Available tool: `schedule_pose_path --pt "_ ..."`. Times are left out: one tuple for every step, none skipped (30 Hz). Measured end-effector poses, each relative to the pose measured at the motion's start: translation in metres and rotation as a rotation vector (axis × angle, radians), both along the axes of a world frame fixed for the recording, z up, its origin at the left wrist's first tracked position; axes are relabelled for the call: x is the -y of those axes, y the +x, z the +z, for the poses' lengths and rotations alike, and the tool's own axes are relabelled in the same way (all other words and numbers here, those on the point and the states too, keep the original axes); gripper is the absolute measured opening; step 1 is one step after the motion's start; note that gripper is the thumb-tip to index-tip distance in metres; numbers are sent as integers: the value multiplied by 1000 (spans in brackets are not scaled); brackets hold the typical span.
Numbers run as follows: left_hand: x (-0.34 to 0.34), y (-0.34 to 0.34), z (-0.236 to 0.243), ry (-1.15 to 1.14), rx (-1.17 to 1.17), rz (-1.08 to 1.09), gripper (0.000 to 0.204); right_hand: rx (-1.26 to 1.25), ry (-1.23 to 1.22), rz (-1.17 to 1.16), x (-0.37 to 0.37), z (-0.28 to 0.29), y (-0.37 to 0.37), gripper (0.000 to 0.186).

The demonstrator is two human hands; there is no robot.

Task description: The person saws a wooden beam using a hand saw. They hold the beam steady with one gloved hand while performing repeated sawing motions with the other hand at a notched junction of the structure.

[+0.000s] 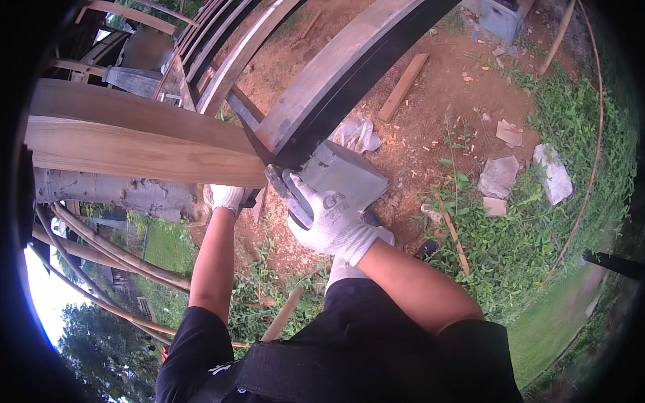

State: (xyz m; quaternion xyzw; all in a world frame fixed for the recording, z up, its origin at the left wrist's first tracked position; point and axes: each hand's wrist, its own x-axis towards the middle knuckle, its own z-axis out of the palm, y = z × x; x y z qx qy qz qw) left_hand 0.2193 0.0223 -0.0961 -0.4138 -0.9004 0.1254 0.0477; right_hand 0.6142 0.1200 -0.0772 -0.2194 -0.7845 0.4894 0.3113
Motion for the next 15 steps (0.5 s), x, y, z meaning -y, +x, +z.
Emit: schedule_pose_path --pt "-2 2 0 69 38 8 62 -74 -59 3 -3 -1 -1 66" --pt "8 3 -1 104 60 21 62 -142 -139 19 6 -4 2 65" --pt "-5 -1 0 129 72 15 62 -108 -94 32 15 -7 19 71" --pt "-1 4 -3 130 79 19 62 -167 41 -1 26 -6 48 78" --pt "4 3 -4 138 74 22 62 -237 188 -40 29 -3 74 85" --pt "13 3 -5 139 74 25 62 -178 66 44 40 15 110 90" --pt "13 1 -2 143 64 23 62 -134 119 60 49 2 132 87" --pt "11 2 -2 154 58 8 63 -217 109 15 41 -4 123 83" --pt "12 6 -2 155 59 -3 63 -291 89 -34 44 -5 115 79" --pt "8 4 0 167 62 -13 63 -230 12 5 34 -17 81 77" --pt "-3 7 3 171 81 -30 63 -158 -67 34 18 -21 44 74" --pt "-11 9 3 173 94 -32 63 -106 -79 23 0 -7 12 72" --pt "-14 9 6 178 95 -33 63 -61 -88 18 -12 2 -8 71" --pt "-9 12 2 173 107 -21 63 -54 -94 17 -6 -3 -5 71" --pt "-9 11 2 176 117 -16 63 -78 -69 18 3 -10 -1 73"
